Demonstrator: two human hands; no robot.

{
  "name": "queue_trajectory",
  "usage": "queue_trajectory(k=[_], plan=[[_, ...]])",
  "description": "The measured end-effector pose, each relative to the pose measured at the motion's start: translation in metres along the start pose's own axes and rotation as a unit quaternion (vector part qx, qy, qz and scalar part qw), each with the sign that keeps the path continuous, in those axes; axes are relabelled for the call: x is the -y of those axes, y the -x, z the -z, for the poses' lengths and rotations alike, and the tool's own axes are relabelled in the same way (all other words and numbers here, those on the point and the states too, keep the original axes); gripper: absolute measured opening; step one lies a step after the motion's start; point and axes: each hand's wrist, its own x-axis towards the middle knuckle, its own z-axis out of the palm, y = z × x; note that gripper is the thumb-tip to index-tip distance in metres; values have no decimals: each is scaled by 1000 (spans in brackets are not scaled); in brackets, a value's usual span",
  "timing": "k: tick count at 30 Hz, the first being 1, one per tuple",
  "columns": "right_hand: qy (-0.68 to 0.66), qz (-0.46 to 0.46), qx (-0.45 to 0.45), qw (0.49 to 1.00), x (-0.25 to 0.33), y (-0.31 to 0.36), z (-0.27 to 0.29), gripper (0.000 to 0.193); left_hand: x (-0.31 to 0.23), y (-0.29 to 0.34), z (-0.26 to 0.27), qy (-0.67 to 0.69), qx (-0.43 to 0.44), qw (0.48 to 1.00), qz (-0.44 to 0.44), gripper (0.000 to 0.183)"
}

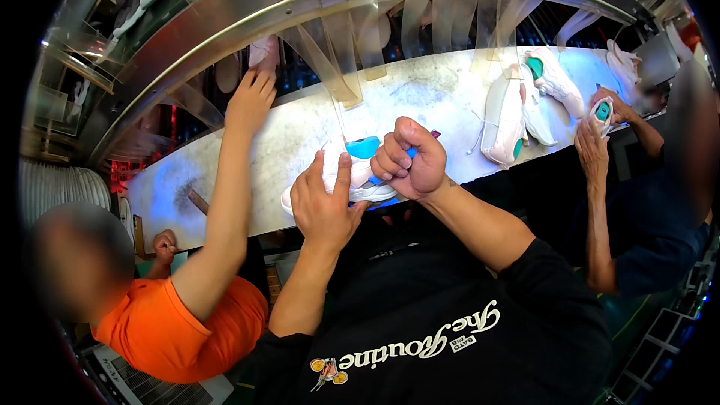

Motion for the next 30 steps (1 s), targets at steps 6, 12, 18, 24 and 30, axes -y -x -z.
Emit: queue_trajectory(k=[6,12,18,24,30], plan=[[74,68,20,995,29,5,-11,21,-1,2,-4,15,-24,1000,5,111],[828,107,61,546,31,4,-39,66,-5,1,-2,-2,-29,999,19,104],[867,-28,52,494,20,13,-28,100,-3,-10,-8,7,-60,998,3,93],[834,1,101,543,22,13,-12,94,-8,2,-3,-7,-41,999,11,99],[527,0,-28,849,61,-42,-36,32,-13,-1,5,-26,-17,999,9,101]])
